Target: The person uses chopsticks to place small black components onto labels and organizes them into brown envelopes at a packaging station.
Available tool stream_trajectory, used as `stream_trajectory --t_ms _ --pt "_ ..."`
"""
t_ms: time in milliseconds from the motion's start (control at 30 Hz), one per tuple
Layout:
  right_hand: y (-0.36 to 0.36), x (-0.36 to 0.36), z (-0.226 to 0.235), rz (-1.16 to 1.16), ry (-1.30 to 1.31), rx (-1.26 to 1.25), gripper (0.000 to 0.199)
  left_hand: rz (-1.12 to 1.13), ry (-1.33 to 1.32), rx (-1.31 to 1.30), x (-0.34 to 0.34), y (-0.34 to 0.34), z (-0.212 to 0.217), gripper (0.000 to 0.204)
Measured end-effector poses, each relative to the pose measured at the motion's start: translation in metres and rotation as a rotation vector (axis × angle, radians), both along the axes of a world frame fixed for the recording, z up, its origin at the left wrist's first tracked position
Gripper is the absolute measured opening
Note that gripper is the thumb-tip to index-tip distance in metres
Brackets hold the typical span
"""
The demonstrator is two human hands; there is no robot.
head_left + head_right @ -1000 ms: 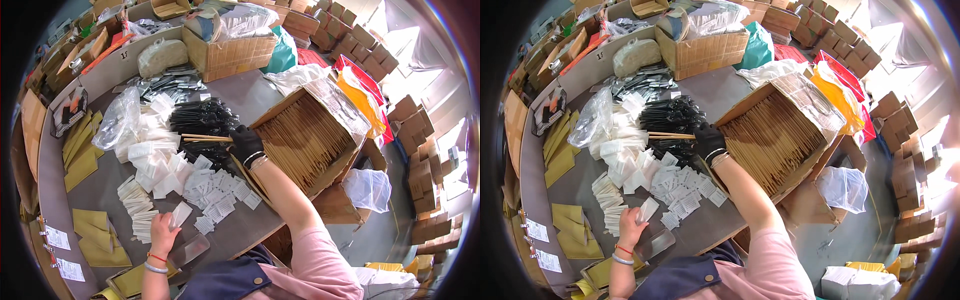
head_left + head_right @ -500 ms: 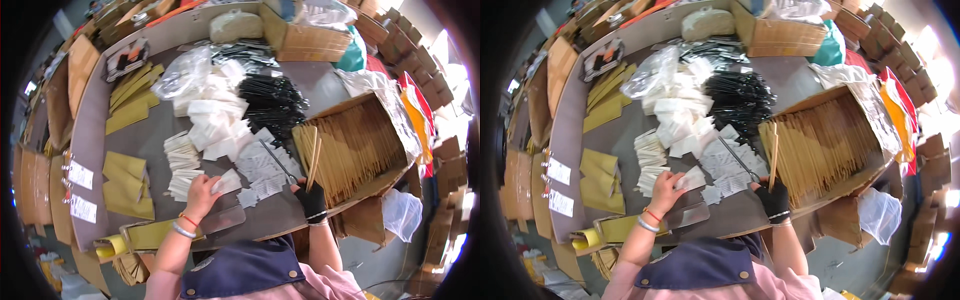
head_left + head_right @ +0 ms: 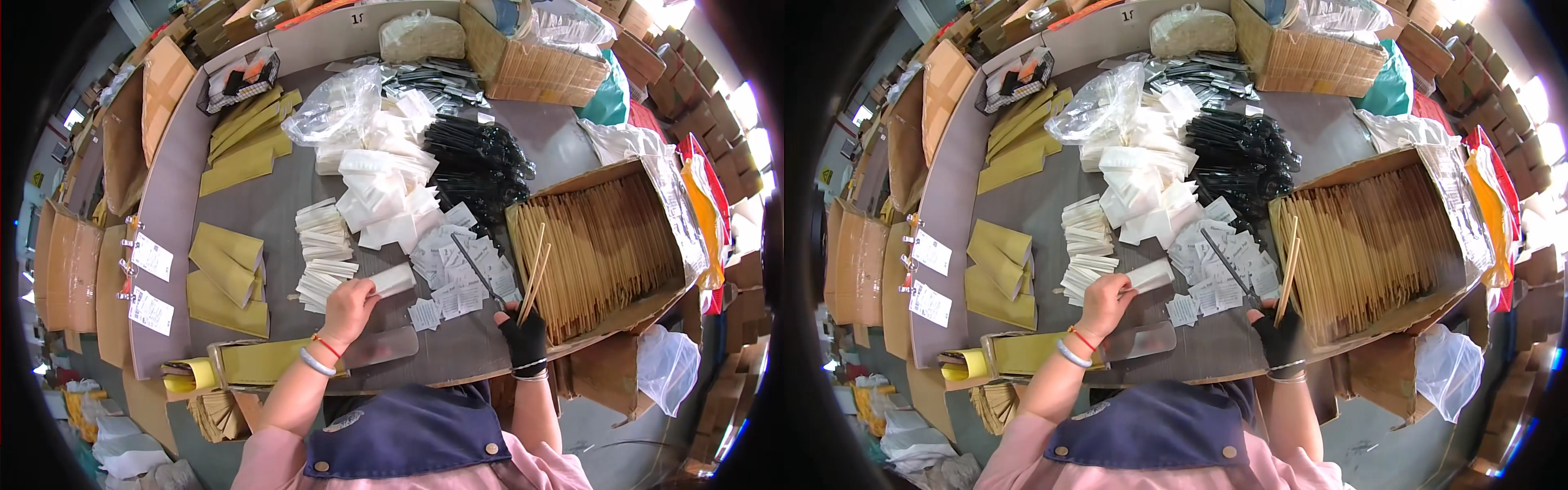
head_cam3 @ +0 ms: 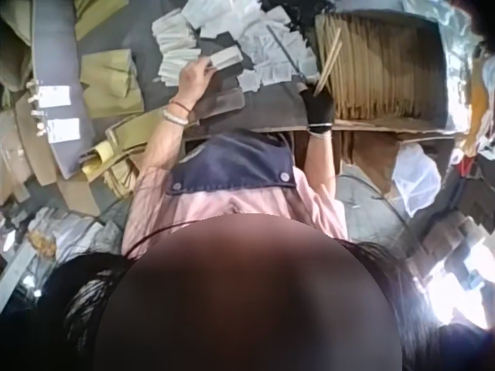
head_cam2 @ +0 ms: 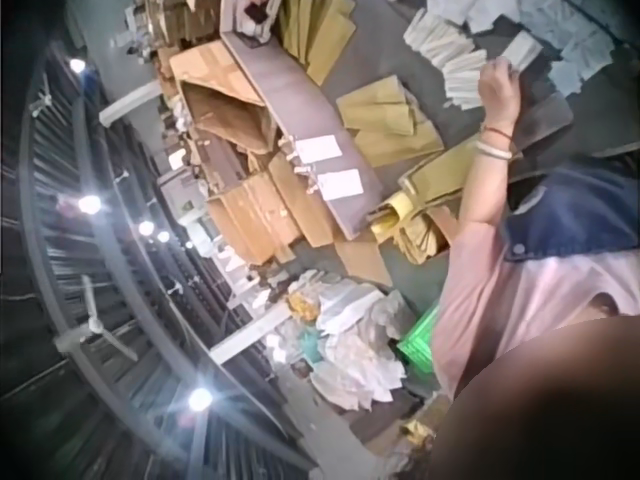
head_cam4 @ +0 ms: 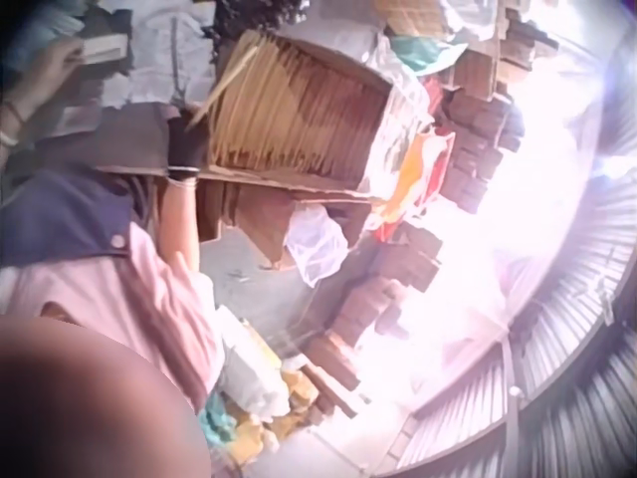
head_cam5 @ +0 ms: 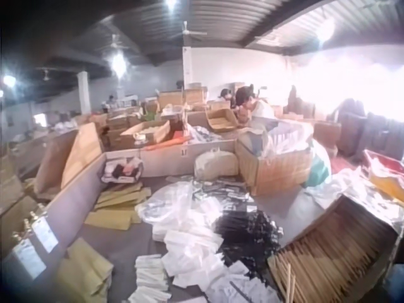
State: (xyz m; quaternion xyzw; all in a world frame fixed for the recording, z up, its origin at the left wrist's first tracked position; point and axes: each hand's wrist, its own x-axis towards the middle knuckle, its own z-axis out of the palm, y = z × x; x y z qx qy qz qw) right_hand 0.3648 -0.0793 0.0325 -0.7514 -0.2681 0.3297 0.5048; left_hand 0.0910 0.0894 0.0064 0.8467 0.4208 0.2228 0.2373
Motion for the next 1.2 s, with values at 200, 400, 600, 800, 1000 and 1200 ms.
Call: stream_trajectory --t_ms 200,400,600,800,1000,1200 --pt "-0.004 0.008 0.002 -0.029 0.043 -0.014 0.029 -0.067 -0.053 -0.708 -0.021 -0.029 0.044 0.015" --pt "-0.005 0.002 0.002 0.033 0.032 -0.052 0.03 -0.134 0.066 -0.02 0.003 -0.049 0.041 0.031" --pt "0.0 -0.001 -0.001 0.079 -0.002 -0.005 0.031 -0.103 0.162 -0.037 0.058 -0.042 -0.002 0.031" --pt "0.002 -0.002 -0.003 0.178 -0.083 0.032 0.031 -0.09 0.045 -0.177 0.053 -0.036 -0.002 0.02" --pt "0.002 -0.002 -0.007 0.325 0.127 0.002 0.035 -0.203 0.109 -0.347 -0.017 -0.032 0.032 0.011" --pt "0.002 -0.026 -0.023 0.615 -0.135 -0.031 0.038 -0.285 0.336 0.12 -0.045 -0.098 0.031 0.036"
